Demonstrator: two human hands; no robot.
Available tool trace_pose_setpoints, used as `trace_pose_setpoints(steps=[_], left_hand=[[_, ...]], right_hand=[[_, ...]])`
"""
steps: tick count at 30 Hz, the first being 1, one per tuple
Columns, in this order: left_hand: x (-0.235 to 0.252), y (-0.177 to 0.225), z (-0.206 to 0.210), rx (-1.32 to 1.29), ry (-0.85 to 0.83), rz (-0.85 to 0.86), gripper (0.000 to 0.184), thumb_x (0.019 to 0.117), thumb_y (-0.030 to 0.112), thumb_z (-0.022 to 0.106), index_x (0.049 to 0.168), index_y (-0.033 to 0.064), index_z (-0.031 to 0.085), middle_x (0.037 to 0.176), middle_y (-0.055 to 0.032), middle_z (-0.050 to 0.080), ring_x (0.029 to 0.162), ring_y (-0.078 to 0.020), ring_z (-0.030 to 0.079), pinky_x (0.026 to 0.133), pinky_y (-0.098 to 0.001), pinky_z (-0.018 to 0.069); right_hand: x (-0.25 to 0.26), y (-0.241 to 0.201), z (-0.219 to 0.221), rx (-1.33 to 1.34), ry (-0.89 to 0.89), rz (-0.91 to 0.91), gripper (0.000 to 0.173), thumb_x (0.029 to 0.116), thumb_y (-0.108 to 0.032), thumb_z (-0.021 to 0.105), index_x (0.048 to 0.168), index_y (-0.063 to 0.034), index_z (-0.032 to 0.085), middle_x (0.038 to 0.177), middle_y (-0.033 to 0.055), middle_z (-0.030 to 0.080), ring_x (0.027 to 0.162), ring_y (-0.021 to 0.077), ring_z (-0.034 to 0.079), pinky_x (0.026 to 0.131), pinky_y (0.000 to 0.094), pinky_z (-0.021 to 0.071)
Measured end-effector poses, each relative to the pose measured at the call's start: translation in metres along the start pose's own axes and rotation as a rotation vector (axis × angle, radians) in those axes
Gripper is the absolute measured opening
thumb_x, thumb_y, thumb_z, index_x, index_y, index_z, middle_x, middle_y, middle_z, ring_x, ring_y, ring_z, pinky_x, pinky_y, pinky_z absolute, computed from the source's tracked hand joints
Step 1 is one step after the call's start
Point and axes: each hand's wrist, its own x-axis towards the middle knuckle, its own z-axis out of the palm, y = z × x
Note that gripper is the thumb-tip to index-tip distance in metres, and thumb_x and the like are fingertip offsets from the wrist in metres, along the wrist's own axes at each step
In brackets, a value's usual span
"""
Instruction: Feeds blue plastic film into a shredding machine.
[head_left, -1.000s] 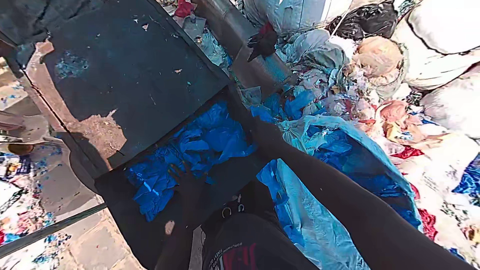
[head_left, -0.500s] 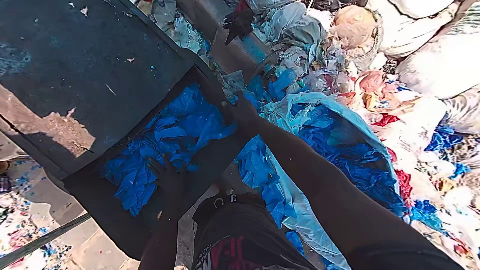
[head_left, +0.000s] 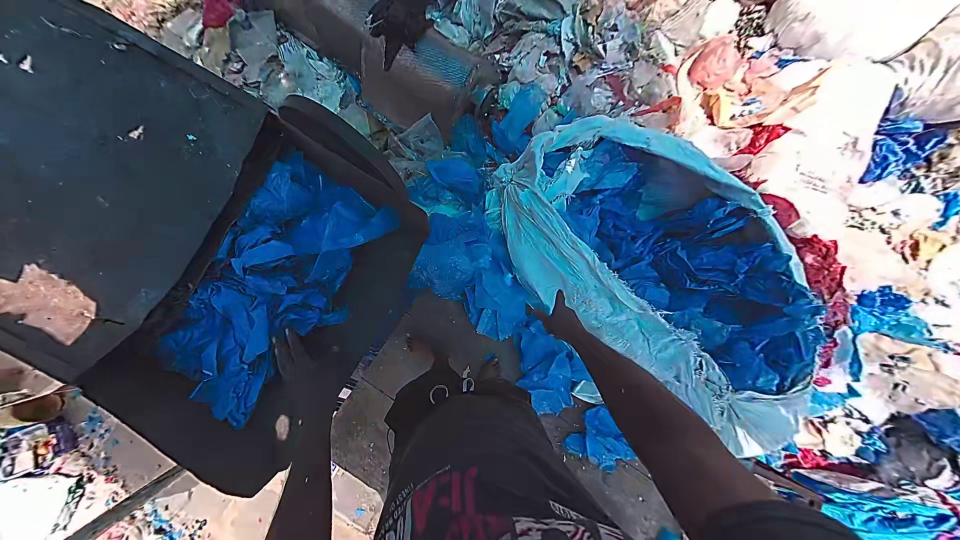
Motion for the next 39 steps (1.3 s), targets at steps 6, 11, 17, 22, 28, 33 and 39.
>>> trace_pose_setpoints(steps=[6,11,17,22,28,33,39], left_hand=[[-0.051,0.016,0.045,-0.057,0.052,0.141,0.092,0.0924,0.059,0.058,0.163,0.0084,0.027,0.169,-0.02,0.024,0.156,-0.0366,0.024,0.123,-0.0558,0.0276],[-0.073,0.088,0.0,-0.007,-0.241,0.011,0.087,0.0969,0.042,0.066,0.162,0.0021,0.024,0.17,-0.0262,0.011,0.157,-0.044,0.015,0.124,-0.0605,0.0201],[-0.09,0.127,0.042,0.073,-0.173,0.366,0.081,0.0961,0.045,0.064,0.161,0.0081,0.032,0.166,-0.0285,0.024,0.152,-0.0479,0.025,0.121,-0.066,0.0206],[-0.113,0.166,0.057,0.044,-0.273,0.503,0.084,0.0918,0.044,0.07,0.159,0.0065,0.036,0.168,-0.025,0.021,0.153,-0.0444,0.026,0.121,-0.0652,0.0231],[-0.083,0.174,0.087,0.171,-0.578,0.466,0.085,0.0941,0.048,0.067,0.159,0.0041,0.033,0.167,-0.0293,0.018,0.153,-0.0468,0.025,0.121,-0.0595,0.0287],[-0.03,0.175,0.135,0.191,-0.788,0.396,0.082,0.0946,0.047,0.067,0.156,0.0016,0.038,0.163,-0.0289,0.028,0.15,-0.0438,0.033,0.121,-0.0553,0.031],[0.035,0.209,0.21,0.248,-1.048,0.242,0.08,0.0928,0.042,0.073,0.149,-0.0056,0.043,0.149,-0.0291,0.048,0.141,-0.0407,0.046,0.118,-0.0521,0.0368]], right_hand=[[-0.072,0.17,0.065,-0.159,-0.242,0.085,0.071,0.1023,-0.042,0.061,0.153,0.0031,0.038,0.139,0.0316,0.057,0.131,0.0455,0.055,0.108,0.061,0.0428],[-0.102,0.258,0.121,0.021,-0.275,0.11,0.057,0.1028,-0.04,0.061,0.139,0.0036,0.055,0.128,0.0294,0.063,0.116,0.0421,0.064,0.1,0.0577,0.0496],[-0.126,0.284,0.133,0.252,-0.182,0.2,0.052,0.1039,-0.036,0.06,0.138,0.0034,0.056,0.128,0.0282,0.063,0.116,0.0399,0.065,0.1,0.055,0.0502],[-0.121,0.287,0.137,0.427,-0.143,0.262,0.051,0.1051,-0.034,0.058,0.142,0.0002,0.053,0.121,0.0261,0.067,0.102,0.036,0.07,0.091,0.0523,0.0557],[-0.113,0.274,0.134,0.538,-0.144,0.333,0.052,0.1069,-0.036,0.054,0.145,-0.0015,0.05,0.117,0.0229,0.069,0.096,0.0326,0.071,0.087,0.0492,0.0567],[-0.097,0.264,0.135,0.605,-0.188,0.458,0.051,0.1073,-0.037,0.054,0.146,-0.0039,0.049,0.115,0.0218,0.07,0.095,0.032,0.072,0.084,0.0487,0.0578],[-0.054,0.232,0.111,0.719,-0.094,0.595,0.049,0.106,-0.03,0.058,0.143,0.0005,0.051,0.117,0.0256,0.068,0.095,0.0361,0.072,0.084,0.0526,0.0576]])
